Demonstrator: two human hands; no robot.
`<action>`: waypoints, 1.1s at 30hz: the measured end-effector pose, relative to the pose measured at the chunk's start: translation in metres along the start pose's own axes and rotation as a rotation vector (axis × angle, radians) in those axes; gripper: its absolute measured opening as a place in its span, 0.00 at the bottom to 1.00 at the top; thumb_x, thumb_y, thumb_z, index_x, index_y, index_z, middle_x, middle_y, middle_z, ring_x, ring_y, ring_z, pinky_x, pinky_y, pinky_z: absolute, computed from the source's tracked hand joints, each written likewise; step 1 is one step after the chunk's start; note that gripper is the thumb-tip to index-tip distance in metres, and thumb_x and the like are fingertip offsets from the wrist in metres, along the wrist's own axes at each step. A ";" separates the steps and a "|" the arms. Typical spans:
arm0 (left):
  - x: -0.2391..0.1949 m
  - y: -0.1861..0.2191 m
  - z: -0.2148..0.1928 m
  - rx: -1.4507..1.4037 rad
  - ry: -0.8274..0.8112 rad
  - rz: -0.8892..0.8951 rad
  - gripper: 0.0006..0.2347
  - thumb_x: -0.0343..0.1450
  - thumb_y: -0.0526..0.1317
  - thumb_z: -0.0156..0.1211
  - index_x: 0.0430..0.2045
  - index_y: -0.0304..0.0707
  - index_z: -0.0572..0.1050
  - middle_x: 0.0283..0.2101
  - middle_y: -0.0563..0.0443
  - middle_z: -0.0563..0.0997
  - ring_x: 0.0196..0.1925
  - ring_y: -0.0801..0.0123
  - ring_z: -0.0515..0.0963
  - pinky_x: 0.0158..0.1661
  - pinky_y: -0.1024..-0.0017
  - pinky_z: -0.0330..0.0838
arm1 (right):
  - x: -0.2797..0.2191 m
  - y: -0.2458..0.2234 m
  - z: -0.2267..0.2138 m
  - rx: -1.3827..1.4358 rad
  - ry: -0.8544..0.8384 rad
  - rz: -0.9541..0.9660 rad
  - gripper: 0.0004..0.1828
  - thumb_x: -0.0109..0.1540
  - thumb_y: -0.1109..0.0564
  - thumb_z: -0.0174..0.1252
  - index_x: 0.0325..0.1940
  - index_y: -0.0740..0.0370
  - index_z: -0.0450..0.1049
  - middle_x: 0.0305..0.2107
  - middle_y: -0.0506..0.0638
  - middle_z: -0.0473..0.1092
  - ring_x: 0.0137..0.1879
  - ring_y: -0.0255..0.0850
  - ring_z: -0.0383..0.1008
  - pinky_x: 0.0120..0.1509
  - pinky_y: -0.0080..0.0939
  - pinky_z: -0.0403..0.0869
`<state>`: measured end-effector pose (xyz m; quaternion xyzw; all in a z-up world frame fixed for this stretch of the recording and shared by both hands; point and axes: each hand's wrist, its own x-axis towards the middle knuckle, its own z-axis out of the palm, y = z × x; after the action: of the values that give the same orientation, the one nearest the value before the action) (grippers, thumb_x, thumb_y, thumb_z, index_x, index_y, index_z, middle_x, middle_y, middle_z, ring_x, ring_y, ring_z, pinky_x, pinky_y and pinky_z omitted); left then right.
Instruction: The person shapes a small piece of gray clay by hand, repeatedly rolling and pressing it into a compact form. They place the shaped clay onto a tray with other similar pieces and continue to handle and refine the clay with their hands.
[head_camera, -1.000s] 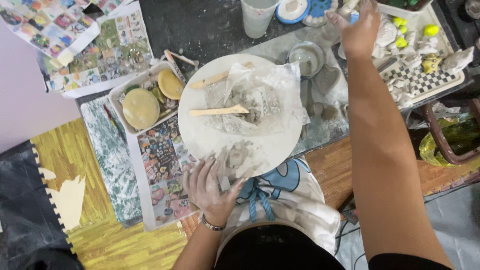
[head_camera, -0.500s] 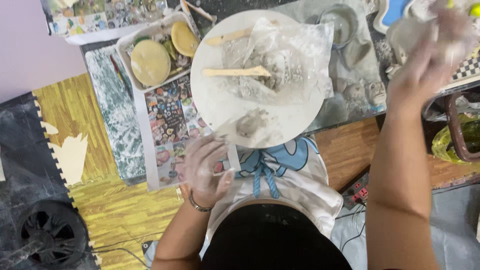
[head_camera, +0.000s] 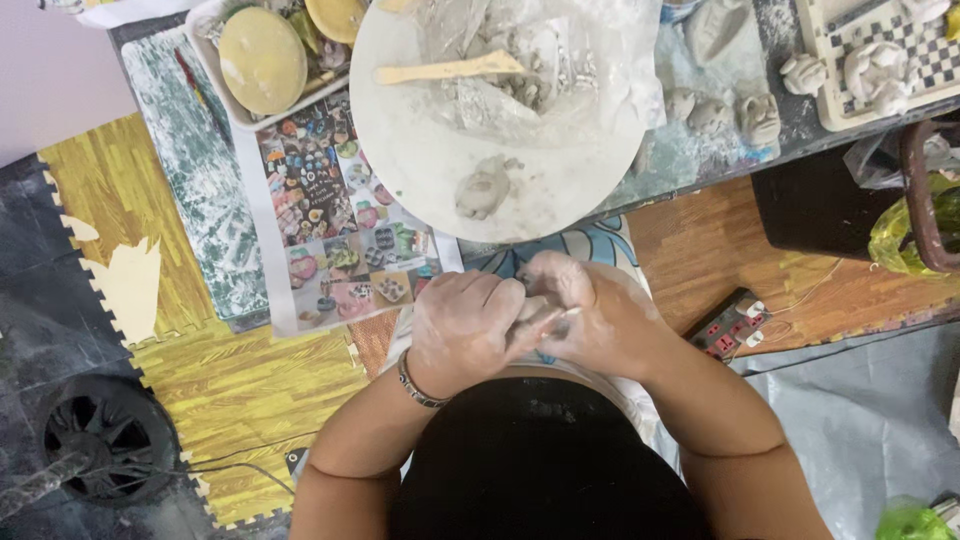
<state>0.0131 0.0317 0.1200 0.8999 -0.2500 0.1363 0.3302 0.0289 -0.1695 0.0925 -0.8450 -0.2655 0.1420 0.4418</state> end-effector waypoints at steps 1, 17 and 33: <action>-0.005 -0.001 0.001 -0.055 -0.008 -0.036 0.16 0.70 0.48 0.69 0.20 0.40 0.69 0.20 0.49 0.71 0.22 0.57 0.74 0.26 0.61 0.68 | 0.000 -0.001 0.002 -0.003 0.005 -0.005 0.39 0.52 0.51 0.72 0.62 0.58 0.61 0.41 0.53 0.77 0.46 0.48 0.80 0.49 0.46 0.77; -0.031 -0.008 0.023 -0.177 0.012 -0.226 0.15 0.73 0.46 0.63 0.19 0.39 0.68 0.19 0.44 0.70 0.22 0.51 0.73 0.28 0.57 0.66 | 0.000 -0.018 -0.023 -0.118 -0.243 0.153 0.41 0.51 0.50 0.73 0.64 0.58 0.62 0.43 0.61 0.76 0.47 0.58 0.78 0.50 0.52 0.73; -0.040 -0.015 0.044 -0.149 0.098 -0.266 0.16 0.75 0.44 0.59 0.16 0.38 0.69 0.17 0.46 0.66 0.21 0.55 0.69 0.27 0.58 0.64 | 0.000 0.001 0.009 -0.177 -0.080 0.023 0.56 0.52 0.56 0.70 0.78 0.60 0.46 0.42 0.59 0.77 0.46 0.53 0.78 0.52 0.49 0.75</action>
<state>-0.0090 0.0273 0.0628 0.8904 -0.1218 0.1161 0.4230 0.0245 -0.1634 0.0867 -0.8775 -0.2848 0.1569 0.3526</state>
